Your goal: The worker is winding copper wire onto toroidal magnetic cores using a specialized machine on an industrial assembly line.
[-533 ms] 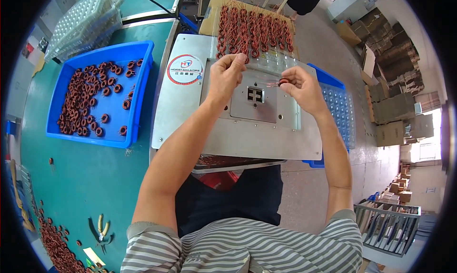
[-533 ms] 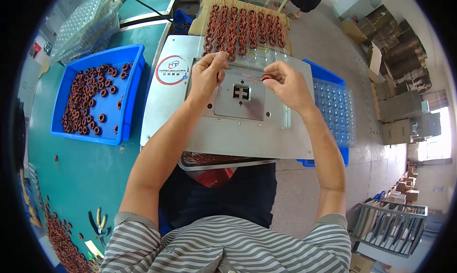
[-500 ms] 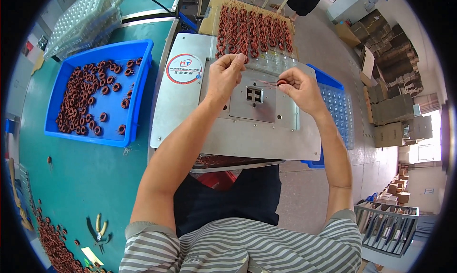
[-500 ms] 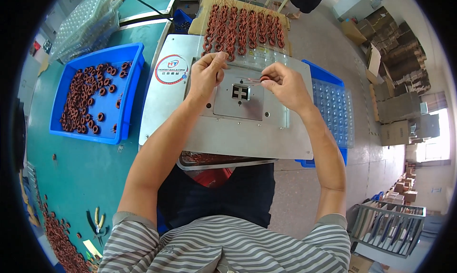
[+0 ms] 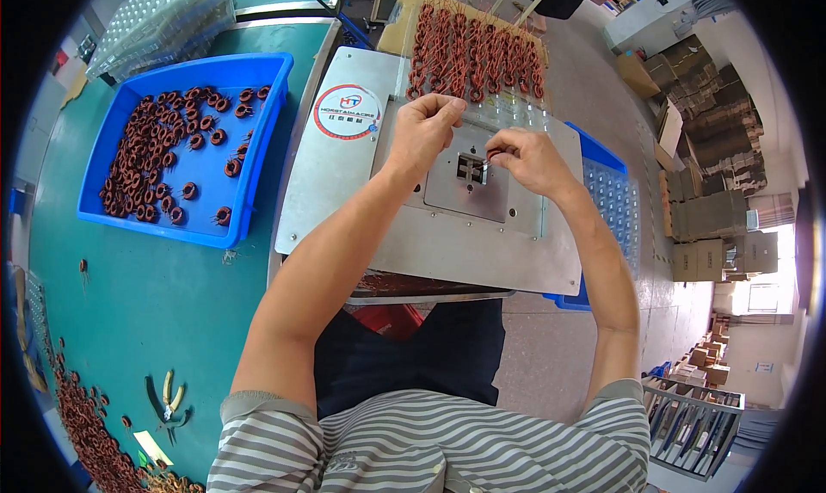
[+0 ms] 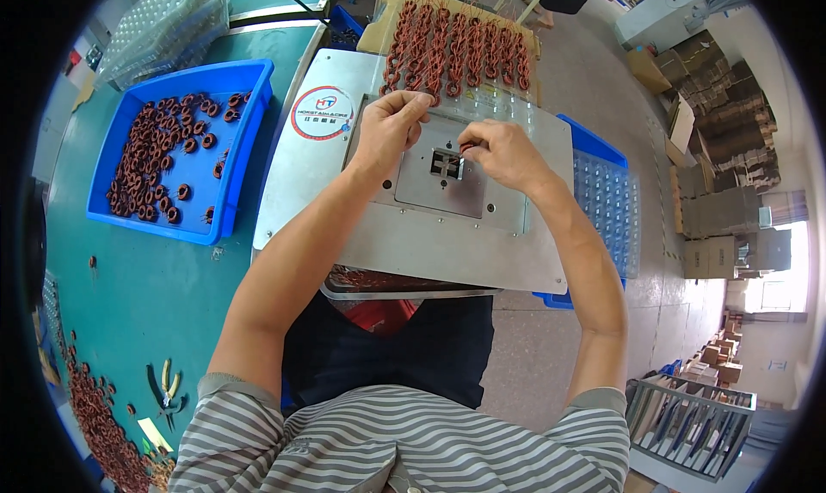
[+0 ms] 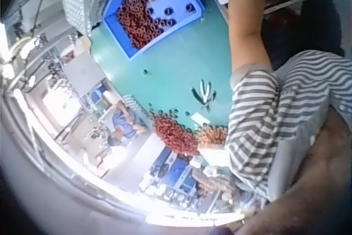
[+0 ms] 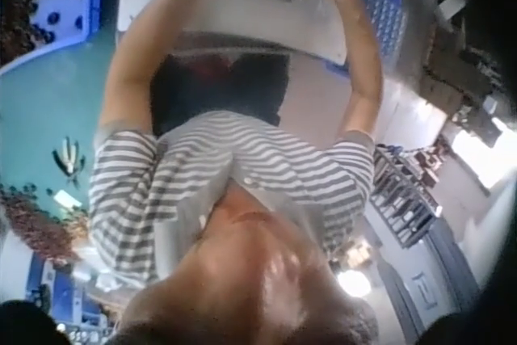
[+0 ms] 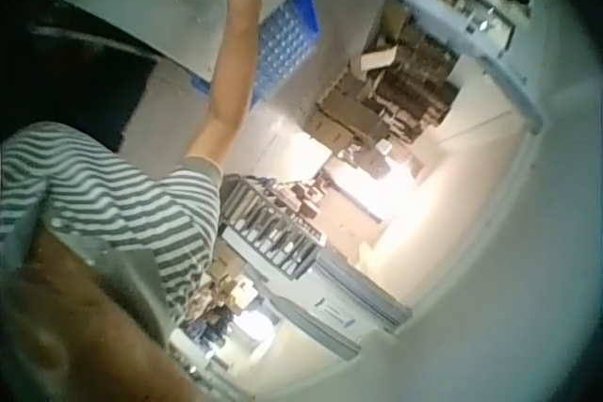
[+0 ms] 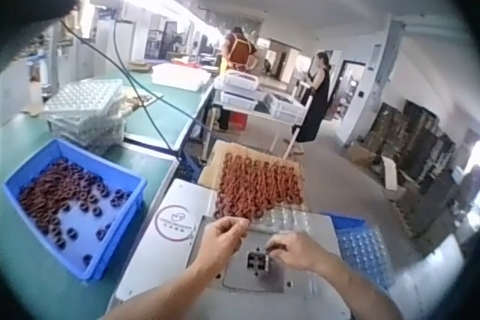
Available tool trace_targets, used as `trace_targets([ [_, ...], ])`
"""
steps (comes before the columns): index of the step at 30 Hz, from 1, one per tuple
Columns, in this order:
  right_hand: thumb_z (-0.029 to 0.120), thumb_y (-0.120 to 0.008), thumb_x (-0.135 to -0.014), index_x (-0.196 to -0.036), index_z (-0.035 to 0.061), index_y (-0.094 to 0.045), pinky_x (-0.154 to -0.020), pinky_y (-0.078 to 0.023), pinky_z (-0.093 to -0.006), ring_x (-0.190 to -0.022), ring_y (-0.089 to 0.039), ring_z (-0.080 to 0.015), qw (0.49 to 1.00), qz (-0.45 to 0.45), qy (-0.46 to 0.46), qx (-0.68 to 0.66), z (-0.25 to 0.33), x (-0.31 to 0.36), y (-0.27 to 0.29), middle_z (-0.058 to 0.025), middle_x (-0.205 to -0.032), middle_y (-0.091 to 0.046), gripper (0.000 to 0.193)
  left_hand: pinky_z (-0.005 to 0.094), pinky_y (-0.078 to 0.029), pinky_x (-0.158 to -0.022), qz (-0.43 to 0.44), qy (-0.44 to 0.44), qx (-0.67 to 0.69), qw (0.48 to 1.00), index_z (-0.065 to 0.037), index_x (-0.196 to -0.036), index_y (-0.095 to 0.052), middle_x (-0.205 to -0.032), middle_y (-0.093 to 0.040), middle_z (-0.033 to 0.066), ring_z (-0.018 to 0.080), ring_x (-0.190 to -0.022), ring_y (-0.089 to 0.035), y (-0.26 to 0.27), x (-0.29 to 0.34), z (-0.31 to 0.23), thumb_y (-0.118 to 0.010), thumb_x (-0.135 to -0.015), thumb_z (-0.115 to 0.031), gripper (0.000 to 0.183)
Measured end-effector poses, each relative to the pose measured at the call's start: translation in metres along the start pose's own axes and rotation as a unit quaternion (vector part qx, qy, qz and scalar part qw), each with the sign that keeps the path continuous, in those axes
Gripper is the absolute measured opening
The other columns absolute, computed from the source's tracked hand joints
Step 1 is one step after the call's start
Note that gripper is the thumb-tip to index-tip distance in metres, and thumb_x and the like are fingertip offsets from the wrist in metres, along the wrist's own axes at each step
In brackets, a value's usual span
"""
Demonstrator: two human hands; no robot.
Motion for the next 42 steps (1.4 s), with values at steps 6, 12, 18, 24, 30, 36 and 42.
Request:
trace_targets([
  [6, 0.001, -0.069, -0.075, -0.090, 0.0018, -0.068, -0.074, -0.051, -0.0403, -0.082, -0.064, -0.0337, 0.992, -0.014, 0.104, 0.064, 0.011, -0.003, -0.037, -0.0155, -0.085, -0.065, 0.014, 0.0202, -0.029, -0.042, 0.007, -0.003, 0.004, 1.000, -0.003, -0.089, -0.066, -0.072, -0.057, -0.0003, 0.0038, -0.049, -0.043, 0.001, -0.001, 0.001, -0.067, -0.092, -0.024, 0.022],
  [12, 0.001, -0.067, -0.074, -0.088, 0.0014, -0.068, -0.076, -0.051, -0.0393, -0.080, -0.064, -0.0338, 0.989, -0.044, 0.091, 0.110, 0.012, -0.003, -0.039, -0.0152, -0.085, -0.064, 0.014, 0.0200, -0.032, -0.044, 0.008, -0.024, -0.048, 0.999, -0.003, -0.088, -0.067, -0.071, -0.058, -0.0011, 0.0036, -0.050, -0.045, 0.000, -0.003, 0.002, -0.067, -0.092, -0.025, 0.022],
  [18, 0.002, -0.070, -0.074, -0.091, 0.0036, -0.069, -0.076, -0.052, -0.0413, -0.081, -0.065, -0.0351, 0.987, -0.060, 0.088, 0.123, 0.011, 0.000, -0.038, -0.0157, -0.085, -0.065, 0.017, 0.0232, -0.040, -0.051, -0.011, -0.102, -0.214, 0.971, 0.000, -0.090, -0.068, -0.069, -0.060, -0.0004, 0.0070, -0.057, -0.052, 0.002, -0.001, -0.006, -0.068, -0.090, -0.024, 0.024],
  [24, 0.018, -0.071, -0.085, -0.097, -0.0017, -0.069, -0.051, -0.049, -0.0254, -0.061, -0.062, -0.0096, 0.979, -0.107, -0.066, -0.163, -0.038, -0.032, 0.008, -0.0065, -0.079, -0.069, 0.023, 0.0347, -0.048, -0.061, 0.029, -0.221, -0.384, 0.896, -0.002, -0.087, -0.070, -0.076, -0.064, 0.0111, 0.0232, -0.065, -0.061, -0.019, 0.014, -0.018, -0.072, -0.084, -0.024, 0.022],
  [30, 0.019, -0.074, -0.081, -0.096, -0.0019, -0.070, -0.052, -0.050, -0.0262, -0.060, -0.062, -0.0113, 0.959, -0.176, -0.177, -0.135, -0.070, -0.086, 0.019, -0.0070, -0.073, -0.068, 0.026, 0.0406, -0.052, -0.071, 0.168, -0.212, -0.542, 0.796, -0.010, -0.092, -0.072, -0.091, -0.061, 0.0111, 0.0304, -0.081, -0.064, -0.047, 0.032, 0.001, -0.074, -0.079, -0.030, 0.024],
  [36, 0.022, -0.070, -0.084, -0.088, -0.0029, -0.068, -0.060, -0.052, -0.0283, -0.061, -0.063, -0.0128, 0.964, -0.204, -0.145, -0.096, -0.067, -0.090, 0.020, -0.0069, -0.072, -0.068, 0.026, 0.0411, -0.051, -0.072, 0.190, -0.191, -0.586, 0.765, -0.011, -0.095, -0.070, -0.091, -0.059, 0.0097, 0.0294, -0.082, -0.063, -0.046, 0.026, 0.016, -0.070, -0.082, -0.026, 0.020],
  [42, 0.015, -0.059, -0.092, -0.105, -0.0009, -0.058, -0.060, -0.054, -0.0293, -0.079, -0.065, -0.0158, 0.869, -0.227, -0.042, -0.438, -0.052, -0.049, 0.027, -0.0123, -0.098, -0.065, 0.020, 0.0219, -0.037, -0.043, 0.106, 0.057, 0.097, 0.988, -0.009, -0.084, -0.061, -0.077, -0.061, 0.0028, 0.0089, -0.063, -0.058, -0.025, 0.009, -0.001, -0.064, -0.093, -0.028, 0.022],
])
Point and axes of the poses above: each hand's wrist, its own x-axis away from the middle knuckle, its own y-axis out of the back of the hand, z = x × y, the point moved 9 cm from there along -x, towards the middle knuckle
